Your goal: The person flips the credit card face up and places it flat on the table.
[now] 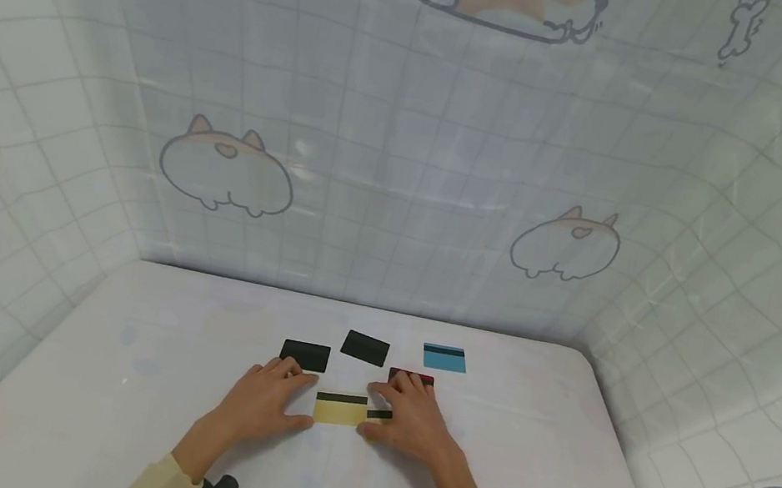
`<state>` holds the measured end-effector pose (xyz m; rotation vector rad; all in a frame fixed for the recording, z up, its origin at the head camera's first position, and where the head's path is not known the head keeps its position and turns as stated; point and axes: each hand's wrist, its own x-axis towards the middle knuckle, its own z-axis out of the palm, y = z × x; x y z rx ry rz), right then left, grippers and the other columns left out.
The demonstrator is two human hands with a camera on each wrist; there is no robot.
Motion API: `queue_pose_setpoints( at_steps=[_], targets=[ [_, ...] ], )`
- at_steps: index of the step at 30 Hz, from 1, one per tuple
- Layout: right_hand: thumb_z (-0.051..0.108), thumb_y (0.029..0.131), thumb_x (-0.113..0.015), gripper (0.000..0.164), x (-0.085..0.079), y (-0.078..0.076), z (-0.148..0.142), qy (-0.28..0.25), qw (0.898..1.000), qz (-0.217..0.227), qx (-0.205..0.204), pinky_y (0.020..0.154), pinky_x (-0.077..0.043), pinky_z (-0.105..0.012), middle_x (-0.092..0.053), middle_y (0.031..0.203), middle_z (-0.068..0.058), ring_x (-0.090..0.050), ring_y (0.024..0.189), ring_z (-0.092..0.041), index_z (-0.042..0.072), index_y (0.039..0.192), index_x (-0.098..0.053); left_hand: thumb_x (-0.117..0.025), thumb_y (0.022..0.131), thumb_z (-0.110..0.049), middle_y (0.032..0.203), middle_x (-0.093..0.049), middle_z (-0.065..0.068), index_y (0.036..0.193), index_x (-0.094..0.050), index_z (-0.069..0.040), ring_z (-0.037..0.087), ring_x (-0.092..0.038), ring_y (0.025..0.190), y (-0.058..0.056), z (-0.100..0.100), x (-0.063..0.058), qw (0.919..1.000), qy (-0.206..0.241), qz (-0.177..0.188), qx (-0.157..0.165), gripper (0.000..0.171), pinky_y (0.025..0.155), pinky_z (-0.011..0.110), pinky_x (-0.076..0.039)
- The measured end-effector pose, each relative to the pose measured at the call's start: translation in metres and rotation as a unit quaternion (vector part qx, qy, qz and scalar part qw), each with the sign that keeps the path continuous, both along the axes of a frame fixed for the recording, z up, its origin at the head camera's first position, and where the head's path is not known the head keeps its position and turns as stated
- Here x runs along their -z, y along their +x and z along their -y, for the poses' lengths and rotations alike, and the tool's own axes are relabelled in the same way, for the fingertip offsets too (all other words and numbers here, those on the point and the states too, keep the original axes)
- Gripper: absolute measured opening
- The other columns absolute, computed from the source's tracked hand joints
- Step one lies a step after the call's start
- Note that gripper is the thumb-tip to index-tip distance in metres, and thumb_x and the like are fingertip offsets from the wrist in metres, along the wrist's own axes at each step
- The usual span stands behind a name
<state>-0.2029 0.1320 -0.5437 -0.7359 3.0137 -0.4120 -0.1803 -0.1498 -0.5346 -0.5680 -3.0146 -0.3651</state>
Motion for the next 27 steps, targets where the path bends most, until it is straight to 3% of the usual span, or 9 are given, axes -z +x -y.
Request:
queue_pose_setpoints(
  at_steps=[16,27],
  targets=[
    [0.064,0.081,-0.072,0.055,-0.0007,-0.0003,0.0011,-0.017,1.0,0.013,-0.01,0.088,-0.041,-0.04,-0.053,0.11,0.01,-0.044,0.108,-0.013,0.037,0.128,-0.067,-0.08,0.079,-0.053,0.11,-0.056,-0.004,0.124,-0.071,-0.024,0.017,-0.054,0.103,0.0001,-0.0033,0.0037,0.9994,0.007,-0.027,0.021,0.054,0.088,0.047,-0.048],
    [0.062,0.08,-0.074,0.048,-0.0002,0.0013,0.0014,-0.029,0.999,0.024,-0.011,0.086,-0.042,-0.036,-0.051,0.105,0.013,-0.042,0.105,-0.011,0.039,0.123,-0.067,-0.083,0.079,-0.047,0.108,-0.055,-0.005,0.118,-0.072,-0.026,0.019,-0.054,0.105,0.002,-0.0067,0.0025,0.9996,0.024,-0.01,0.015,0.046,0.089,0.048,-0.046]
  ],
)
